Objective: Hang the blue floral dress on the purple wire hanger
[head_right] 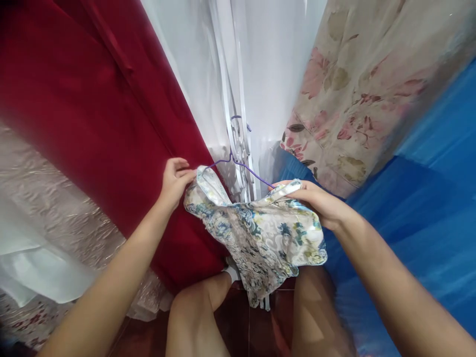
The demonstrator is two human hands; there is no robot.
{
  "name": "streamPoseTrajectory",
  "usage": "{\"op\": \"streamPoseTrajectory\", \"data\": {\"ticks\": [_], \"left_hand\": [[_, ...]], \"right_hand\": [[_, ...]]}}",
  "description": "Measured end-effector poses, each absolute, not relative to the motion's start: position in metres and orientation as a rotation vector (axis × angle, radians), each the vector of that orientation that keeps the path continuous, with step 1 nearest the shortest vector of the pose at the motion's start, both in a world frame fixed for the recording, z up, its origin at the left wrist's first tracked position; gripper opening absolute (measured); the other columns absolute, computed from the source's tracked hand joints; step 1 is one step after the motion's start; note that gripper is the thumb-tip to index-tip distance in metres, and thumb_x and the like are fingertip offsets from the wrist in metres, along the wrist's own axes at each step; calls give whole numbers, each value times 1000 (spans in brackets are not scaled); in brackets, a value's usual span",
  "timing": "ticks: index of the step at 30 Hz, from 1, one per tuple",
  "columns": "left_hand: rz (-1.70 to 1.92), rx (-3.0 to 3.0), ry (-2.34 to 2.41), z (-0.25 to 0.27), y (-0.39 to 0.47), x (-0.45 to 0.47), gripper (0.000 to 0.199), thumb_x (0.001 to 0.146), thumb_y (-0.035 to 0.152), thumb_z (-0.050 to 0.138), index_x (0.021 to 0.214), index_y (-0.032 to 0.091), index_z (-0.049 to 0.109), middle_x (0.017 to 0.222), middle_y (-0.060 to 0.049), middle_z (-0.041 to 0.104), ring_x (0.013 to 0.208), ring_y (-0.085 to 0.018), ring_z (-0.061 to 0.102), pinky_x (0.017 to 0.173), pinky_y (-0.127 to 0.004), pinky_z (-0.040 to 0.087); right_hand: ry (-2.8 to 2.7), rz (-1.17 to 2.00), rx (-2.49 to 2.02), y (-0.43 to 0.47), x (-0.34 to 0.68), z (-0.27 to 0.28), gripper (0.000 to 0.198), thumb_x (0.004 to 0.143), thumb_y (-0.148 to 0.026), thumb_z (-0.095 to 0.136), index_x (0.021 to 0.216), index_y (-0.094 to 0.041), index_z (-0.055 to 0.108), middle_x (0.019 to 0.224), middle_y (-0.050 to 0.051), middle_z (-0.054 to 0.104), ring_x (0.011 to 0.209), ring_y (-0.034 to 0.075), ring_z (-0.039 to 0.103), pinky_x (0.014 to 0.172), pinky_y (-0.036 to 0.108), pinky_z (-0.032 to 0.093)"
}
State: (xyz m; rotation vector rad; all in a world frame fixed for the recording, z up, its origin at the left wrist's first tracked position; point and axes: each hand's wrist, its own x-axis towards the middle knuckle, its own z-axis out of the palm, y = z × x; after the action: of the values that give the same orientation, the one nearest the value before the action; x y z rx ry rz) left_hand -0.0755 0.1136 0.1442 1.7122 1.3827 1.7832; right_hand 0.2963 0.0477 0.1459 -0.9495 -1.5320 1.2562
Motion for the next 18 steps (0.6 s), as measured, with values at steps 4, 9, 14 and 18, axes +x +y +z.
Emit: {"op": "streamPoseTrajectory", "data": {"ticks": [4,9,14,18], "left_hand": [[1536,1901,1618,125,105,-71,22,84,37,62,95,18,61,92,-6,62,83,-19,60,79,-32,48],[1603,2199,1732,116,107,-71,30,84,16,51,112,21,60,118,-9,60,115,-24,54,102,-38,41],[1585,2149,1546,126,89,-69,25,89,22,52,114,20,55,109,-6,67,103,-21,64,92,-30,47],[1685,2128,1603,133,61,-78,22,92,29,52,110,19,60,103,-4,68,94,-19,64,84,-26,47]], "right_hand": [[-1378,1273,-904,34,304,114,50,83,-38,72,129,-22,62,108,9,75,81,21,72,68,31,57],[-1397,475,-1050,22,295,89,24,84,-40,72,96,-19,69,87,3,70,74,17,62,67,27,49],[-1374,282,-1157,22,293,107,30,90,-43,65,74,-18,67,59,-3,51,55,12,42,53,25,33],[-1296,296,-1071,36,288,152,28,88,-43,68,75,-18,68,61,-2,51,57,12,42,53,26,30]]}}
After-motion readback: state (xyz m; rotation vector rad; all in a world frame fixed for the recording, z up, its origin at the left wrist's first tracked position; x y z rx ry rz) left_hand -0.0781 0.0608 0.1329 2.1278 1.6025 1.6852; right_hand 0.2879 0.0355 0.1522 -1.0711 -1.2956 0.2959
